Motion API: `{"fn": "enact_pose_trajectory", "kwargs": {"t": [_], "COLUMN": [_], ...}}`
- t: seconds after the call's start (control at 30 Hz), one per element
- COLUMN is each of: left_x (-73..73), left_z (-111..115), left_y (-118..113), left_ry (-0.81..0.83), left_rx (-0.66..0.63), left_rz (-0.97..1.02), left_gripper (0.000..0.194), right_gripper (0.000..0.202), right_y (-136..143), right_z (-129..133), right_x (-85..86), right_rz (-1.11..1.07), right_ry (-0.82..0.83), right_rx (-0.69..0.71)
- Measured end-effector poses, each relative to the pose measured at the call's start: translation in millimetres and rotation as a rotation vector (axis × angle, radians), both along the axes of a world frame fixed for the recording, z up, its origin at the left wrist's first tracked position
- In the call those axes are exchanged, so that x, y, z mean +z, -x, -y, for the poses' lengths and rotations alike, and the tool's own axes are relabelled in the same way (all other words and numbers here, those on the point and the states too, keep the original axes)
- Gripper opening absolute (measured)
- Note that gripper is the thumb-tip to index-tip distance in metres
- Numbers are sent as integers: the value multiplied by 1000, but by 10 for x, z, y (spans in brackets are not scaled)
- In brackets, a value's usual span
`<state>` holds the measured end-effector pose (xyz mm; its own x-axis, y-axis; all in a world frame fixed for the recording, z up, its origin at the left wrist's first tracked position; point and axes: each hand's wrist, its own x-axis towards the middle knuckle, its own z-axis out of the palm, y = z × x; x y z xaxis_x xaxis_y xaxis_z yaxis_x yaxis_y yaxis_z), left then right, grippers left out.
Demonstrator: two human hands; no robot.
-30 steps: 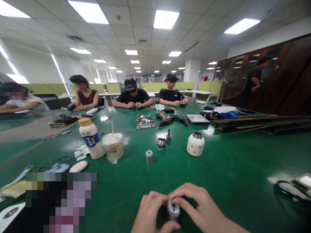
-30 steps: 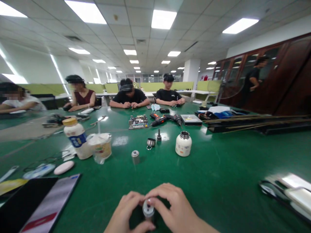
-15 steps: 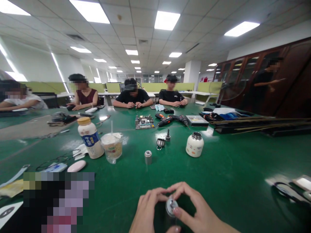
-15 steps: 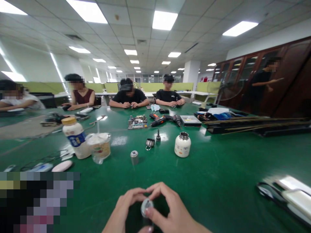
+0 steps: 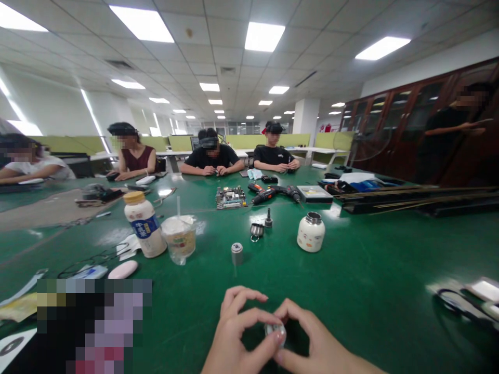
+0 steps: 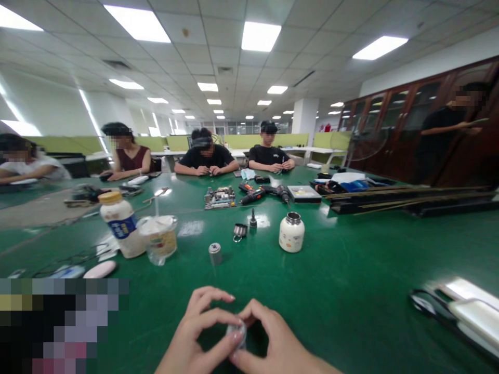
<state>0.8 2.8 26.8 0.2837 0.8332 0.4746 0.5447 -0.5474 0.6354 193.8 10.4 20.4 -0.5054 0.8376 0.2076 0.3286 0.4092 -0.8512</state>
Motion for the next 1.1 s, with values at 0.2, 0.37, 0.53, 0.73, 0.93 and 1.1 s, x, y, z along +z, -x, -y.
{"fn": "enact_pose_trajectory", "kwargs": {"t": [0.2,0.37,0.53,0.73,0.93,1.1], "left_x": [18,-148,-60,91,118,182], "left_z": [-147,-250,-207,-60,-44,8], "left_y": [122,193,156,80,80,71], "left_ry": [-86,26,-15,-42,-52,-64], "left_rx": [214,296,242,12,-48,-97], "left_rz": [-40,-316,-164,-124,-178,-198], "left_gripper": [16,15,15,11,16,28], "right_gripper": [26,26,28,29,27,17], "right_y": [-34,-29,-27,-24,-18,10], "right_z": [0,4,-10,-47,-53,-12], "right_x": [12,44,-23,-155,-137,-50], "right_rz": [30,41,49,49,25,-4], "right_ry": [20,32,25,17,36,-3], "right_rx": [-4,-8,-9,-16,-2,12]}}
